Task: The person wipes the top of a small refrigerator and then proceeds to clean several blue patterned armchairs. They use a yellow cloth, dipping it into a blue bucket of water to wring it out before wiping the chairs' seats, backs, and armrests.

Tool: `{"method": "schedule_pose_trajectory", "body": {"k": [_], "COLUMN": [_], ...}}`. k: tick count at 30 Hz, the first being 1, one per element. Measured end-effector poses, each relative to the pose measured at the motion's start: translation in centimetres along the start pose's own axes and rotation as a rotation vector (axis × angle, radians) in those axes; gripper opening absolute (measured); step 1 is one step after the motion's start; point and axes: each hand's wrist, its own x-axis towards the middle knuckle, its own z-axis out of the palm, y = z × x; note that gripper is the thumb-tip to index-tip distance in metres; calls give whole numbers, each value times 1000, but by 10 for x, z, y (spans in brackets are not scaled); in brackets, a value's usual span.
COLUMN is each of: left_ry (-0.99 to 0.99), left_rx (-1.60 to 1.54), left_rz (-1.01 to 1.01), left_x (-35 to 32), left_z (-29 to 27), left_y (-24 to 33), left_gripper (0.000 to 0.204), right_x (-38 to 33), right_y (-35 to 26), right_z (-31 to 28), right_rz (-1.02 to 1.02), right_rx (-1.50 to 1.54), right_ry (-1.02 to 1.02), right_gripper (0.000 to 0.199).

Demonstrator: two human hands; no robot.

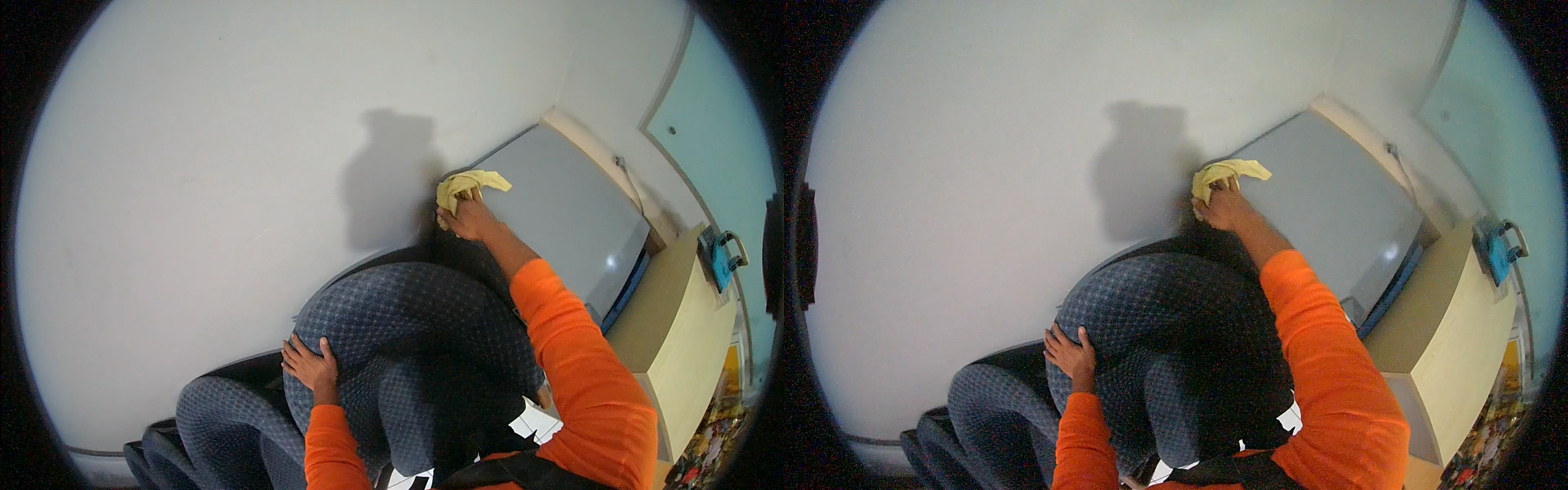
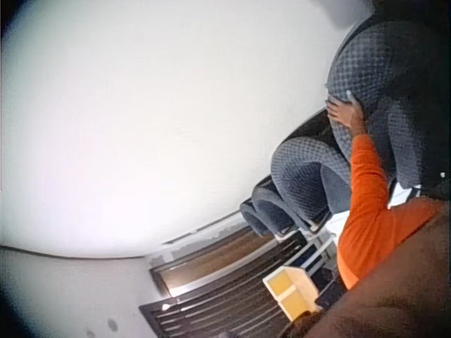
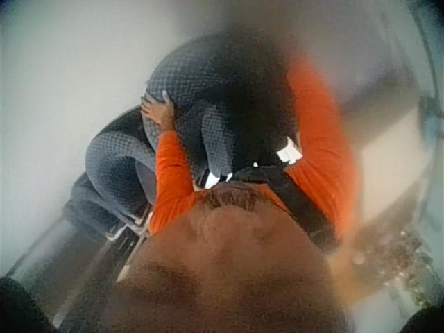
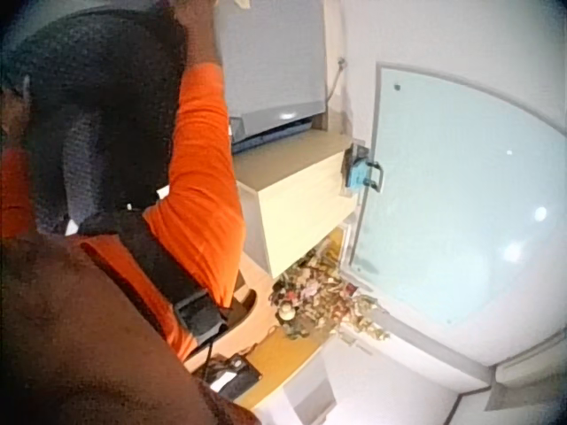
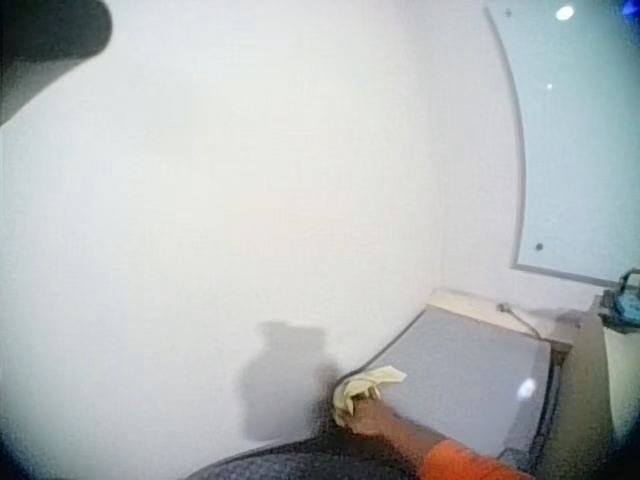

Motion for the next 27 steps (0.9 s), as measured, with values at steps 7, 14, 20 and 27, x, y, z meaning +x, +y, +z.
{"method": "schedule_pose_trajectory", "body": {"k": [7,14,20,27], "left_ry": [49,41,35,-41], "left_rx": [22,64,44,7], "left_rz": [25,34,15,30], "left_x": [-4,-3,-4,-2], "left_z": [8,9,3,-6], "left_y": [-2,-6,-5,-5], "left_gripper": [80,79,79,85], "right_x": [-30,-238,-340,-349], "right_y": [-3,-40,-68,-78], "right_z": [14,-28,-76,-133], "right_rz": [114,328,603,1062], "right_rx": [-72,-122,-188,-8], "right_ry": [38,209,92,6], "right_gripper": [40,33,33,32]}}
